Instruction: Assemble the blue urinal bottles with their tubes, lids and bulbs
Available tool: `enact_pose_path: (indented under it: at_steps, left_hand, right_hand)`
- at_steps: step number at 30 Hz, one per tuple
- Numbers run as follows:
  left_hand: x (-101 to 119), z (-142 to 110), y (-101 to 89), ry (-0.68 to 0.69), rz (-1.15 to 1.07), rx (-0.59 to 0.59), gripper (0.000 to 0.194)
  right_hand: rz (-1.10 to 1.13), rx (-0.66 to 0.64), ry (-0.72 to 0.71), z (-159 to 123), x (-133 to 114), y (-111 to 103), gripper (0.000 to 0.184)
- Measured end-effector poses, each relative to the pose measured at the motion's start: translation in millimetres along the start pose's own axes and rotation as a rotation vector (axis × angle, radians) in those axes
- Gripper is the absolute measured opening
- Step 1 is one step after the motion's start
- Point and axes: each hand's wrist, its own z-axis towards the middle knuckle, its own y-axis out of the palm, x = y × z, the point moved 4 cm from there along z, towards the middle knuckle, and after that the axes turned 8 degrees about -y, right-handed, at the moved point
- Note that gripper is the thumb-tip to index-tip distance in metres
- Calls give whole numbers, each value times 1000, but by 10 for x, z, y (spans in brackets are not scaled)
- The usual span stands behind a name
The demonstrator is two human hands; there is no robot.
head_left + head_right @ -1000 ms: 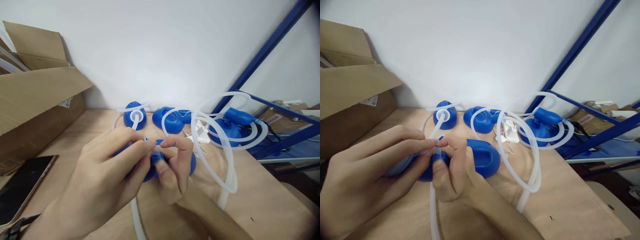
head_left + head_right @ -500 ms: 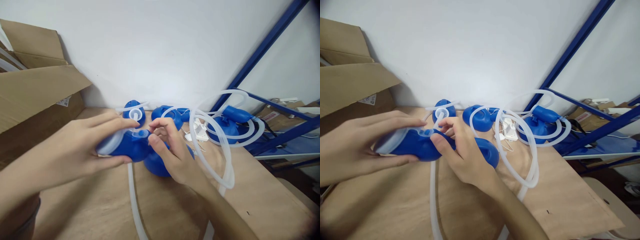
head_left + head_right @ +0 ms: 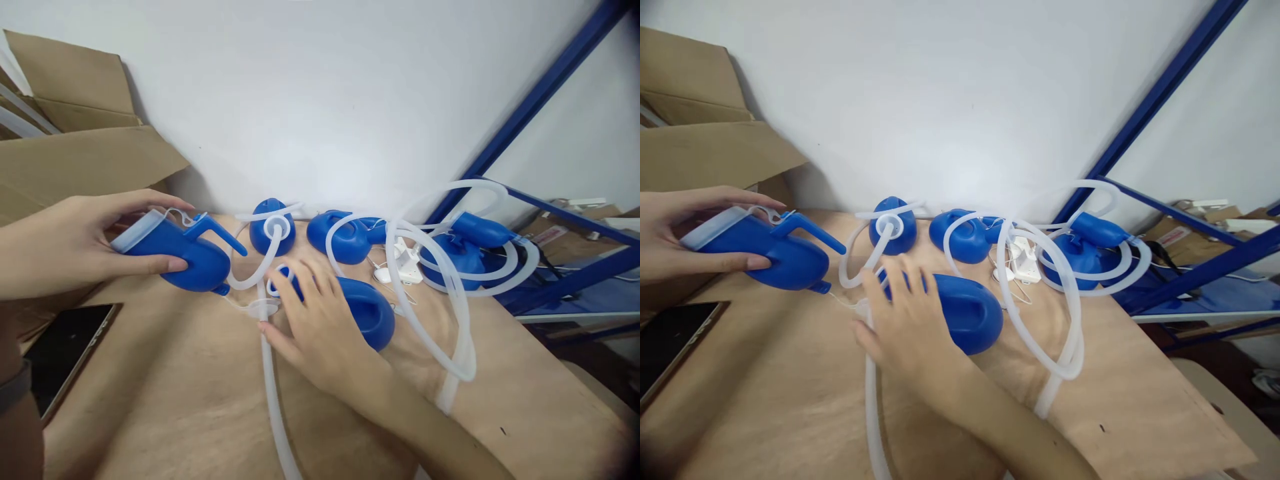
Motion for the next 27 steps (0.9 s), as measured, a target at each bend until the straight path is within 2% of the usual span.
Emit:
enact_pose_path:
  at_steps: [2, 4, 6, 8, 13, 15, 17, 19, 21, 22, 25, 27]
  left_hand:
    - [-48, 18, 45, -26, 129, -55, 60]
    - [-82, 40, 107, 30, 165, -131, 51]
    - [-108, 59, 160, 104, 153, -188, 41]
    - [-131, 79, 184, 118, 149, -210, 36]
    - [-111, 98, 157, 46, 107, -223, 53]
    - [-96, 87, 153, 46, 58, -236, 54]
    - [-75, 72, 163, 86, 28, -242, 49]
    - [-55, 62, 188, 117, 44, -263, 40]
    - [-39, 69, 205, 101, 87, -264, 32]
    - [-24, 77, 209, 105, 102, -259, 30]
    - [3, 116, 218, 87, 95, -252, 34]
    - [-24, 149, 238, 21, 85, -286, 43]
  right_hand:
    - [-140, -61, 94, -22, 103, 106, 86]
    - [-162, -149, 138, -23, 218, 203, 94]
    - [-138, -214, 159, -5, 316, 257, 86]
    - [-122, -232, 181, 22, 384, 257, 76]
    - [-111, -213, 222, 41, 467, 191, 55]
    - [-100, -215, 233, 24, 503, 177, 49]
    - [-75, -215, 224, 4, 529, 164, 54]
    - [-72, -190, 208, -13, 528, 129, 67]
    - [-113, -125, 188, -22, 484, 63, 74]
    - [-135, -82, 168, -21, 440, 23, 71]
    - [-143, 25, 41, -6, 234, -72, 50]
    - [-113, 28, -82, 5, 73, -75, 38]
